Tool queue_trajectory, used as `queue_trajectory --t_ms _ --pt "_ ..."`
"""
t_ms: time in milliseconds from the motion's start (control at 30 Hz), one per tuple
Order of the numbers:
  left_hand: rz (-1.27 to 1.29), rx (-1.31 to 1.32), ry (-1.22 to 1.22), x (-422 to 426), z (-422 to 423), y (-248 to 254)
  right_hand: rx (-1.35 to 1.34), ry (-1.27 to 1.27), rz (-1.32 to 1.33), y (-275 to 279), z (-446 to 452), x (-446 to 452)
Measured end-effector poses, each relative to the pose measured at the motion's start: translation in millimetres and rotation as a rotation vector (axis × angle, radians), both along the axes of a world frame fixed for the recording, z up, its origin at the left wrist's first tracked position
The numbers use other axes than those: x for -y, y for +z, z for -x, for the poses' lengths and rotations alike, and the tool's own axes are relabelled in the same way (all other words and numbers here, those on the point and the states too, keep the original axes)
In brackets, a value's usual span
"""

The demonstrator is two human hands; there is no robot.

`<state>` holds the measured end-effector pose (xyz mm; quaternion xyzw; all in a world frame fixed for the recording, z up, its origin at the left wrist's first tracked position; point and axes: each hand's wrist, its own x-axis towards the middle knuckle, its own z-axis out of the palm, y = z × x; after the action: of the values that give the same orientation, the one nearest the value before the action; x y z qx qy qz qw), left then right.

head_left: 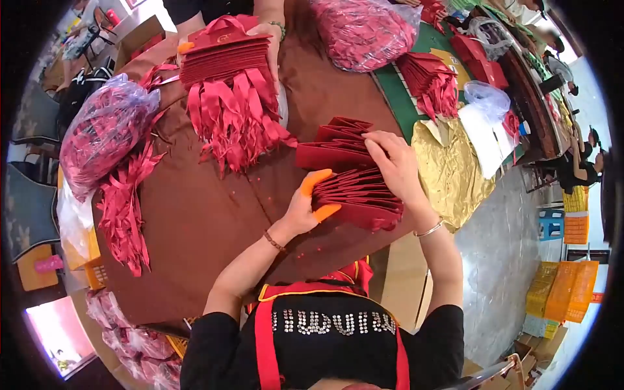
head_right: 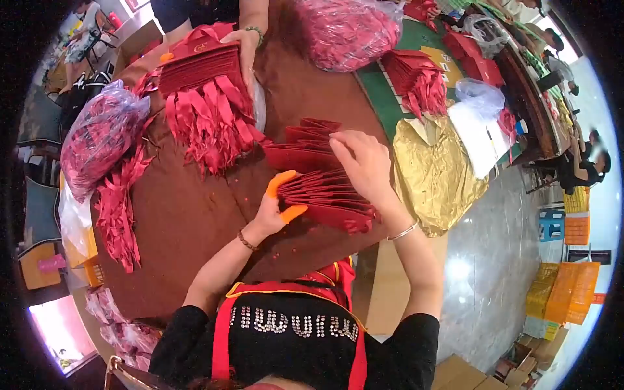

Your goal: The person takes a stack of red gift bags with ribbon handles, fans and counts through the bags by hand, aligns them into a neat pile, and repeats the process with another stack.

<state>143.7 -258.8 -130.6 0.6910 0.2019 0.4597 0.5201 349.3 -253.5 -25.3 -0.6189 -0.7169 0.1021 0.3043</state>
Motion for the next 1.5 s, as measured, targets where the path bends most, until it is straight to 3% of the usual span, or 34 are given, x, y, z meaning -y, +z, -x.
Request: queue_trajectory --t_ms 67,200,267,433,500,667,733,800,867,1100,1233,1367,1467,1500 --pt "-0.031 0.036 -0.006 1.4 -8.4 -5.1 -0.107 -0.094 -0.049 -7.0 0.1 2.0" --pt "0.111 0.214 0.007 6.2 -19.0 -4.4 0.008 -0.079 -0.078 -1.8 3.5 4.5" --pt "0.105 -0.128 0.069 4.3 -11.7 7.3 -0.018 -0.076 -0.046 0.1 2.2 0.6" --pt "0.202 -0.157 0.079 6.3 -8.5 18.5 -0.074 -0.056 0.075 3.1 -6.7 -10.5" --pt "0.361 0.04 0.034 4.2 -2.4 8.7 -0.091 -0.043 0.094 0.2 -11.4 -12.4" --pt "0.393 -0.028 -0.013 -18.4 18.6 19.8 -0.058 -0.027 0.125 6.1 -6.3 -9.7" --pt "0.077 -0.083 0.128 -27.8 16.5 13.5 -0.071 -0.021 0.121 7.9 -5.4 -9.5" --pt "0.137 -0.079 0.176 -27.2 11.2 12.1 -0.078 -0.026 0.155 8.6 -6.0 -8.8" --pt "-0.192 -0.165 0.459 -23.6 6.2 21.2 -0.075 -0.029 0.14 7.0 -6.0 -7.9" --pt "0.099 0.078 0.156 -15.6 9.2 0.0 -0.061 0.013 0.09 -1.6 -14.2 -12.9" --pt "-0.07 -0.026 0.077 -9.6 16.0 22.3 -0.048 0.023 0.166 2.8 -20.0 -17.4" --pt "-0.033 -0.027 -0.092 -13.6 15.6 28.0 -0.082 0.071 0.188 5.6 -23.1 -19.5" --pt "-0.025 -0.056 -0.101 -20.8 8.3 20.7 -0.106 0.08 0.224 6.9 -23.9 -18.7" --pt "-0.079 -0.098 -0.005 -23.5 5.1 21.1 -0.125 0.086 0.232 6.9 -25.2 -18.1"
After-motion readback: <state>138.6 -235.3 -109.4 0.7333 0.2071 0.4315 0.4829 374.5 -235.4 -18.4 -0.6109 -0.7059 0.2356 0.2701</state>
